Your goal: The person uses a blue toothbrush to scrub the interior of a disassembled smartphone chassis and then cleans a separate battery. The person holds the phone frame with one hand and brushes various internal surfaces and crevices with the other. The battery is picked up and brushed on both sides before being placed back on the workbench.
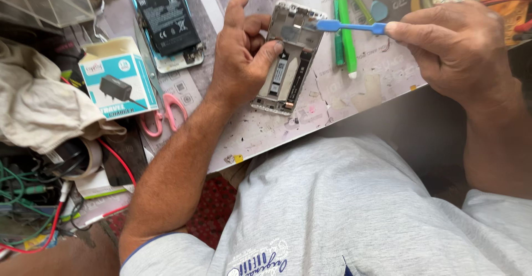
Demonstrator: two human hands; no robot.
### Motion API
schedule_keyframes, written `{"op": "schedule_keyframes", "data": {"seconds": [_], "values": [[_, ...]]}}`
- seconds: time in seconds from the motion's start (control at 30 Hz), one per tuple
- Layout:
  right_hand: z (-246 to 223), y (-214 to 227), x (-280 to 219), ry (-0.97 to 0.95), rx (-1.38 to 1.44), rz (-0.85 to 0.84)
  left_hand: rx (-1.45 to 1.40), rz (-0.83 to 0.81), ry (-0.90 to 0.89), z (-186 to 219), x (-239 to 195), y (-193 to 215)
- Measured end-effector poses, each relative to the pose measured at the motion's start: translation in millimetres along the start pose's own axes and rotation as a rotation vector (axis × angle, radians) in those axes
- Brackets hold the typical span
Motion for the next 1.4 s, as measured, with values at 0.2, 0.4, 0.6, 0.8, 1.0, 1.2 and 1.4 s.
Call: {"op": "schedule_keyframes", "data": {"seconds": [0.2,0.4,0.6,0.8,1.0,1.2,1.4], "values": [[4,-11,-12,-0.020,0.157,-0.004,0.021,0.012,-0.026,-5,-3,-1],[-7,-20,-12,-0.094,0.206,-0.022,0.147,0.034,-0.078,-1,-2,-2],[-19,-23,-8,-0.140,0.299,0.012,0.184,-0.034,-0.229,16,0,-4],[-19,-23,-11,-0.181,0.368,-0.035,0.212,-0.010,-0.161,10,4,-9],[-20,-24,-4,-0.135,0.307,-0.026,0.257,-0.007,-0.154,7,2,-5],[-19,-24,-19,-0.083,0.210,-0.013,0.366,0.001,-0.146,-7,1,3],[-25,-37,-31,0.006,0.056,-0.067,0.463,0.029,-0.065,-6,1,2]]}}
Point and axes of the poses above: each hand's wrist, its own x-axis towards the middle knuckle, its own y-axis out of the back of the hand, z = x × y, the point moved 4 cm from there along x, towards the middle knuckle, and after that the axes turned 1 degree about -x, right-handed, at the moved point
